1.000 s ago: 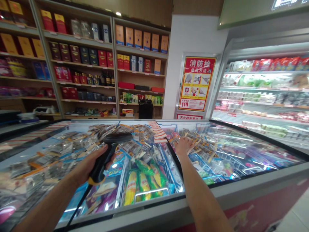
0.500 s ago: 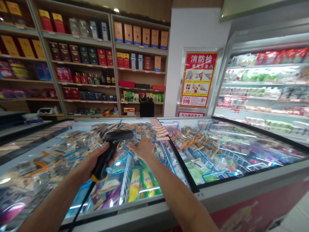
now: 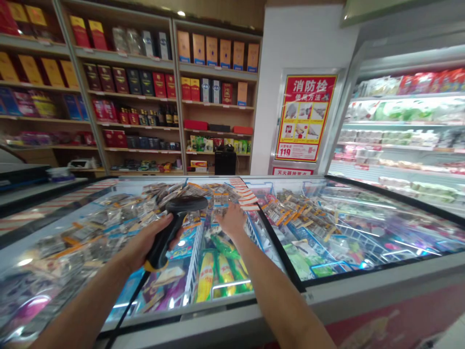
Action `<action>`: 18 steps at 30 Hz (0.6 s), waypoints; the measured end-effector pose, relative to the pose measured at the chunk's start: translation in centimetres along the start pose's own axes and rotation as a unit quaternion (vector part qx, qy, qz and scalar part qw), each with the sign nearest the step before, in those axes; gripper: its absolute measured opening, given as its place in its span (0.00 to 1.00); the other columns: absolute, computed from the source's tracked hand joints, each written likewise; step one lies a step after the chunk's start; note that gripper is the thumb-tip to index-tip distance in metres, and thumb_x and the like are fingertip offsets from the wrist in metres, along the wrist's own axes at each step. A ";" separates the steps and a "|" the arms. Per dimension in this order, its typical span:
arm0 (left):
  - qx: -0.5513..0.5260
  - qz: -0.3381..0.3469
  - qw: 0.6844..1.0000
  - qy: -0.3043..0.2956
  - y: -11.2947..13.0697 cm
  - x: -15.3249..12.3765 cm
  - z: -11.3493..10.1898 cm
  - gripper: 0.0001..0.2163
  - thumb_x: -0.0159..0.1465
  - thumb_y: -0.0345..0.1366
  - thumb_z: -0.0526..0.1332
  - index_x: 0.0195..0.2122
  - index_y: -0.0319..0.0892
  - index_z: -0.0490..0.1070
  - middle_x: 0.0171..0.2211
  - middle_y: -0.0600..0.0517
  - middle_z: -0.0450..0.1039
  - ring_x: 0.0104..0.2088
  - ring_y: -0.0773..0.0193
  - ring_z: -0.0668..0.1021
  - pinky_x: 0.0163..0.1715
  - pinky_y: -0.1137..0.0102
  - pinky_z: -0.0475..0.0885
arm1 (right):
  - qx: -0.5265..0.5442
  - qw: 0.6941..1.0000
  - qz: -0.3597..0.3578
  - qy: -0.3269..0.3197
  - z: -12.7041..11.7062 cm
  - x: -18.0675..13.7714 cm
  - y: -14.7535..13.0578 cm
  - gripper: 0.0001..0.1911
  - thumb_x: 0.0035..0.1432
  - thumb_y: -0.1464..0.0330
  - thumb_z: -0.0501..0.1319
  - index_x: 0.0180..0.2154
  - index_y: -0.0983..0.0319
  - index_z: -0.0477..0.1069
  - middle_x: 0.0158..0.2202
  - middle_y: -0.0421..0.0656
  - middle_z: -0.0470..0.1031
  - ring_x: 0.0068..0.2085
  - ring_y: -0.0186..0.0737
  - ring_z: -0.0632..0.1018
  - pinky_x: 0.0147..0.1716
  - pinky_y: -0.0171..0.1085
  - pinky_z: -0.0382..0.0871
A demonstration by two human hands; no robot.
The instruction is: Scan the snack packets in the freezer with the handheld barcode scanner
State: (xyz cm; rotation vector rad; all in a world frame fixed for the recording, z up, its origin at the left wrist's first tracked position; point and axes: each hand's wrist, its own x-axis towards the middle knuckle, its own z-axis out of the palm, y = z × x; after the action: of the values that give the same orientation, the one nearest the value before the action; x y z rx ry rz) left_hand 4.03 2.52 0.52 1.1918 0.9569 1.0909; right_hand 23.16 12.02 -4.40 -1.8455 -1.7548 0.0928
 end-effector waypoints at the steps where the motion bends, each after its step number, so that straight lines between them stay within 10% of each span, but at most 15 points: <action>1: 0.000 -0.001 1.000 -0.002 0.0 0.0 0.0 0.18 0.51 0.49 0.57 0.20 0.36 0.67 0.16 0.52 0.67 0.16 0.71 0.68 0.15 0.77 0.62 | -0.003 1.000 0.008 0.003 0.0 0.1 0.2 0.29 0.44 0.54 0.57 0.47 0.62 0.61 0.45 0.50 0.67 0.49 0.52 0.65 0.45 0.49 0.57; 18: -0.037 -0.007 0.999 -0.011 0.2 -0.4 0.5 0.15 0.50 0.47 0.59 0.24 0.38 0.65 0.14 0.52 0.68 0.15 0.70 0.68 0.13 0.78 0.62 | 0.300 0.946 -0.024 0.124 0.1 2.6 3.3 0.30 0.38 0.71 0.59 0.48 0.62 0.60 0.37 0.43 0.72 0.38 0.40 0.73 0.40 0.38 0.65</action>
State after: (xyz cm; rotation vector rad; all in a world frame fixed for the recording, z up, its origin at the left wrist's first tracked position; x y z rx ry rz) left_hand 4.35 2.03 0.82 1.1323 0.8988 1.0914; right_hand 26.39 14.58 -5.07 -1.3060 -1.3933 0.3243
